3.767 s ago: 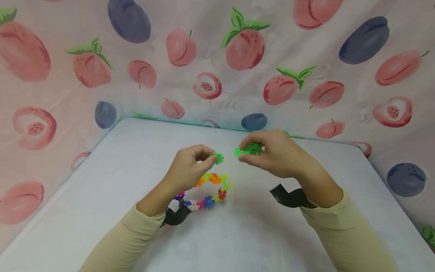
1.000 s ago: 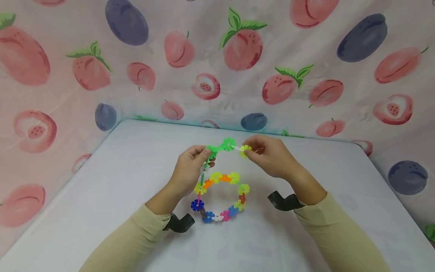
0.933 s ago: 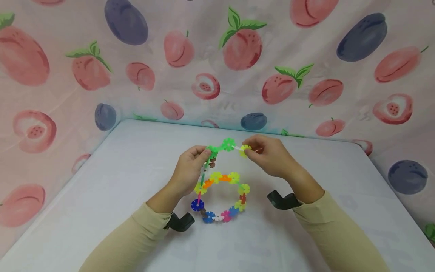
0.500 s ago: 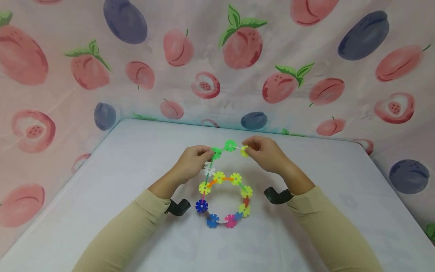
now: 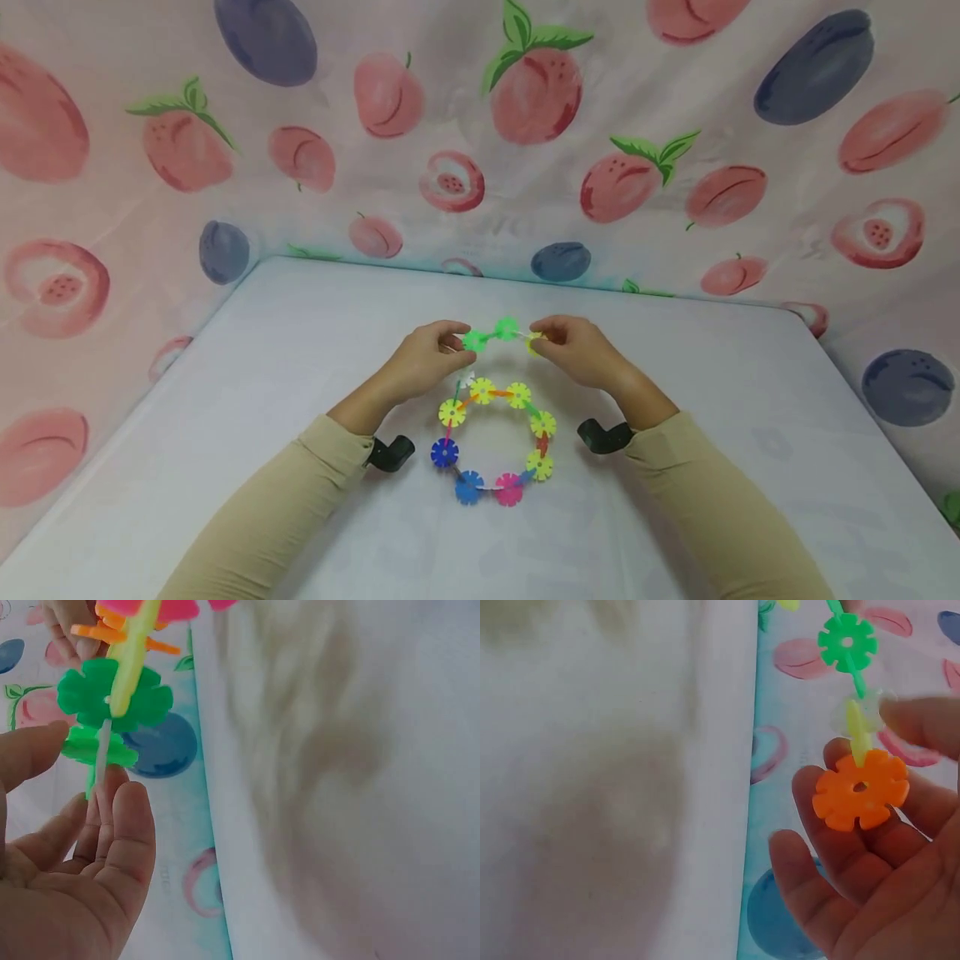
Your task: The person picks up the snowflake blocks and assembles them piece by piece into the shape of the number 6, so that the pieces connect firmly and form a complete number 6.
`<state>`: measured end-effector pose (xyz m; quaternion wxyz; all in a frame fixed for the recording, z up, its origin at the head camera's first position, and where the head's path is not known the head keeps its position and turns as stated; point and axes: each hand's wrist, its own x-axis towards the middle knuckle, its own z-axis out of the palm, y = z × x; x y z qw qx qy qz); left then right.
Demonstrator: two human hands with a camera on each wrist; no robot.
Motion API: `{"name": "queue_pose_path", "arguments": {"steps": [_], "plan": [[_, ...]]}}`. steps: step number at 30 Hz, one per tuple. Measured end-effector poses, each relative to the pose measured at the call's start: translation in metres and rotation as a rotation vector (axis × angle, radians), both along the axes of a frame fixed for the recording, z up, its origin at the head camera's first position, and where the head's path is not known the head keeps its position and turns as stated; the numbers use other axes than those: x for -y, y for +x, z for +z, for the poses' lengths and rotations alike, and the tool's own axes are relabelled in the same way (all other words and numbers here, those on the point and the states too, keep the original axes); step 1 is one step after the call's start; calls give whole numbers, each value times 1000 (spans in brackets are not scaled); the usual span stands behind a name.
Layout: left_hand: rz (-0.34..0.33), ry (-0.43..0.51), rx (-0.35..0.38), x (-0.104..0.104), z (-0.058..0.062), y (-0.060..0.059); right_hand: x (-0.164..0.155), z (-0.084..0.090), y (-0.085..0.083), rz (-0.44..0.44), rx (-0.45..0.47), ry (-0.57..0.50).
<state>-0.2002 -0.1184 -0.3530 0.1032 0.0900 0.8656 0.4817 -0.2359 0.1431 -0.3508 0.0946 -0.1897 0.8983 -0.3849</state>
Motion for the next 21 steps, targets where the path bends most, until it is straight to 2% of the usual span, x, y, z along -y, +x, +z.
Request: {"name": "queue_pose_path", "arguments": {"steps": [7, 13, 21], "plan": [[-8, -68, 56, 2, -7, -3, 4, -9, -2, 49, 51, 101], [-32, -125, 65, 4, -12, -4, 5, -14, -1, 23, 23, 141], [-93, -166, 72, 7, -17, -5, 6, -20, -1, 42, -17, 165]]}}
